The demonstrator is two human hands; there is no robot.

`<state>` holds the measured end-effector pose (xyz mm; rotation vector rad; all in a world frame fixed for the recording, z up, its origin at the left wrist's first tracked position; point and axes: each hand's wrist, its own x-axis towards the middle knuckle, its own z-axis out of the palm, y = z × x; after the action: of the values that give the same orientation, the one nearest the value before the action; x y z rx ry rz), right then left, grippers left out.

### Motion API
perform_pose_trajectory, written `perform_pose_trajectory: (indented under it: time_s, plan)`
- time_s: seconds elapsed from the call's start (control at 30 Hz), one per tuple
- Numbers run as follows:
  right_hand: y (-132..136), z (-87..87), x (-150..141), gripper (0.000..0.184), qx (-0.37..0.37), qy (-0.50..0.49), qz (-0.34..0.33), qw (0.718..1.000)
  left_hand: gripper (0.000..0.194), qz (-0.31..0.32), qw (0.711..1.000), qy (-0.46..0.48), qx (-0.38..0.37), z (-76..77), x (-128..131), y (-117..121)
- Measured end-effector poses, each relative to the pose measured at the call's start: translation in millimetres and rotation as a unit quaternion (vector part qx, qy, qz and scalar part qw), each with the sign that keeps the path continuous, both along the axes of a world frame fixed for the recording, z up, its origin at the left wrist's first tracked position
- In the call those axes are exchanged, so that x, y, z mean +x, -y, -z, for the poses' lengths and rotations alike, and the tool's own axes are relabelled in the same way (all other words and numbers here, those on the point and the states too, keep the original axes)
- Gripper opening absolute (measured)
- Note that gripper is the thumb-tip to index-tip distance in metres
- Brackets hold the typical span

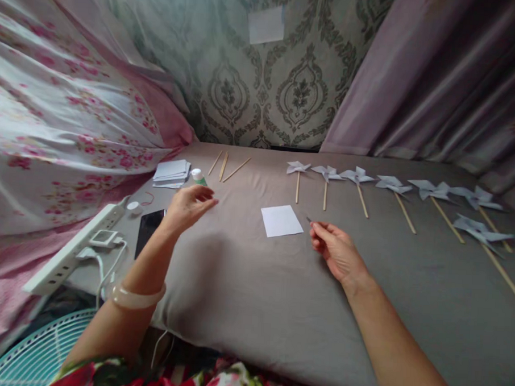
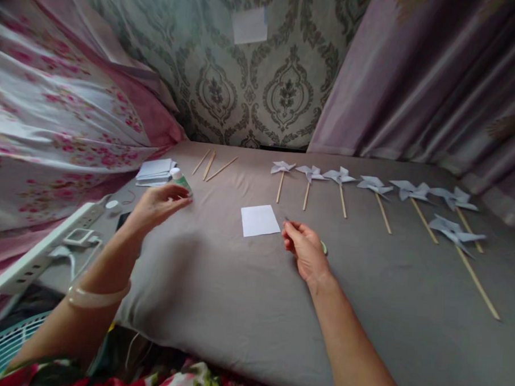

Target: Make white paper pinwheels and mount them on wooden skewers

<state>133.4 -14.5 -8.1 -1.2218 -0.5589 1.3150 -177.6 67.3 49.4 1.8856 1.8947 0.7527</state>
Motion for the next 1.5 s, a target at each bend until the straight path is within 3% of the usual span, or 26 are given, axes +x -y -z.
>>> perform_pose_trajectory:
  time_s: [0.07, 0.1, 0.17, 0.27, 0.33, 0.53, 0.8, 1.0, 1.23, 1.5]
  plan:
    - [-3, 3.3, -3, 0.014, 0.030, 0.164, -0.019, 0.986, 0.022, 0.173, 0.982, 0.048, -0.053, 15.9, 27, 13]
    - [-4, 5.4, -6, 0.009, 0.052, 0.255, -0.043, 0.965, 0.020, 0.242, 0.967, 0.051, -0.060, 24.7, 40, 16]
    - [-5, 10.2, -13, 0.007, 0.110, 0.425, -0.103, 0.893, 0.018, 0.346, 0.937, 0.046, -0.022, 41.1, 66, 15]
    - [-5, 18.1, -21, 0.026, 0.185, 0.578, -0.156, 0.779, 0.029, 0.423, 0.905, 0.030, 0.011, 58.2, 90, 4]
    - [-6, 24.1, -22, 0.032, 0.198, 0.616, -0.159, 0.746, 0.030, 0.439, 0.898, 0.026, 0.016, 65.0, 95, -2]
    - [-8, 36.4, -17, 0.028, 0.183, 0.649, -0.131, 0.727, 0.018, 0.444, 0.894, 0.022, 0.065, 79.2, 90, 0]
    - [-2, 27.1, -30, 0.028, 0.180, 0.706, -0.129, 0.673, 0.018, 0.451, 0.882, -0.054, 0.124, 81.6, 91, 3]
    - [-7, 27.6, -31, 0.026, 0.164, 0.726, -0.110, 0.658, 0.040, 0.417, 0.897, -0.032, 0.144, 88.7, 86, 1]
    - [-10, 25.4, -30, 0.021, 0.167, 0.773, -0.119, 0.601, 0.024, 0.448, 0.876, -0.086, 0.154, 80.9, 88, 2]
    - [-7, 23.4, -34, 0.019, 0.200, 0.776, -0.116, 0.588, 0.030, 0.469, 0.860, -0.116, 0.165, 72.6, 90, 5]
